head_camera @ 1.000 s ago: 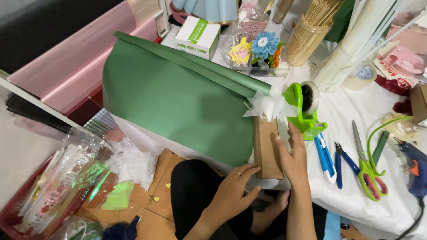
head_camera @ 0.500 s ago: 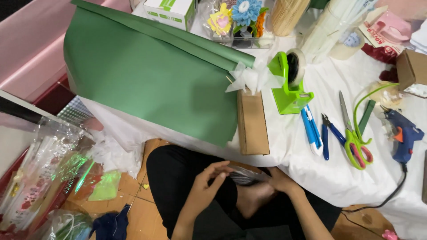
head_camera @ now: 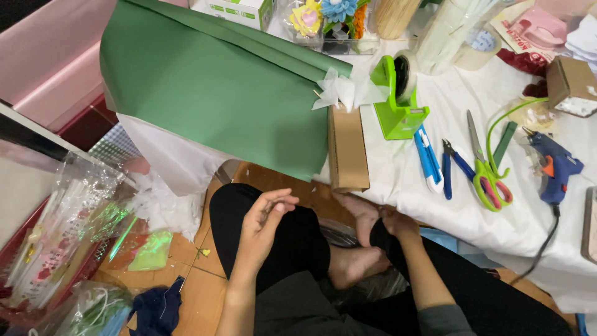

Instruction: The person places tissue paper into a small cardboard box and then cuts a large sheet of green wrapping paper using a utility knife. They fold the paper and wrap it around the box, securing it with tape.

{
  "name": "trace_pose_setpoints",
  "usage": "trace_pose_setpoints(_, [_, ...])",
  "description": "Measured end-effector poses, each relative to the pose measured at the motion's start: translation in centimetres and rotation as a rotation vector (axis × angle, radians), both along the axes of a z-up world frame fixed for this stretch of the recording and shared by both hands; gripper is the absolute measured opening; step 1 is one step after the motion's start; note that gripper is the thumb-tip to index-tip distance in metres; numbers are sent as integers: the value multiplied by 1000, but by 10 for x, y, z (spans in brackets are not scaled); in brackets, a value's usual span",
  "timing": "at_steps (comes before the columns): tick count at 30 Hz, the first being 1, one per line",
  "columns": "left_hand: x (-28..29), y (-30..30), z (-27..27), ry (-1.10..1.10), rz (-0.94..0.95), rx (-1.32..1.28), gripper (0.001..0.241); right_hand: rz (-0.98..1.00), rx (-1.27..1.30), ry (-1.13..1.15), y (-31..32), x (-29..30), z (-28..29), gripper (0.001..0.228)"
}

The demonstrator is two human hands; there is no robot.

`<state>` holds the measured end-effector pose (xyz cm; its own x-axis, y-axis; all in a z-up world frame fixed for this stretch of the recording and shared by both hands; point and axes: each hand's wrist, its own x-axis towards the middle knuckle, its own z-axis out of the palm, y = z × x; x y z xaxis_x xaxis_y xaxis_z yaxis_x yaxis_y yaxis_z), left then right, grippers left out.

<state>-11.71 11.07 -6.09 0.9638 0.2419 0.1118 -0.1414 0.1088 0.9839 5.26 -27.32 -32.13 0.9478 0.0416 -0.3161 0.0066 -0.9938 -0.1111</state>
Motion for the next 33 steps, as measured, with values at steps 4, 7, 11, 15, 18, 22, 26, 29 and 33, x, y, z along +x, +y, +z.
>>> trace_pose_setpoints(4, [0,-10,21,-97,-44,24,33,-97,-87,325,9,-44,-12,99])
trace_pose_setpoints(7, [-4,-10,30,-143,-33,-9,29,69,-56,411,72,-116,89,88])
trace_pose_setpoints(11, [2,-8,23,-165,30,-50,27,165,-27,415,126,-134,120,80])
trace_pose_setpoints(15, [30,6,-36,-119,59,-44,23,342,-27,457,146,-117,41,76])
trace_pose_setpoints(18, [34,13,-65,76,152,114,28,423,-19,441,157,-125,31,67])
trace_pose_setpoints(22, [46,8,-76,343,202,259,49,360,376,537,153,-146,110,52])
trace_pose_setpoints(26, [82,4,-84,440,153,320,59,297,607,450,155,-152,251,50])
trace_pose_setpoints(29, [108,2,-102,390,147,224,49,328,736,42,162,-137,306,32])
trace_pose_setpoints(33, [114,5,-118,275,166,90,35,515,408,-501,170,-108,292,17])
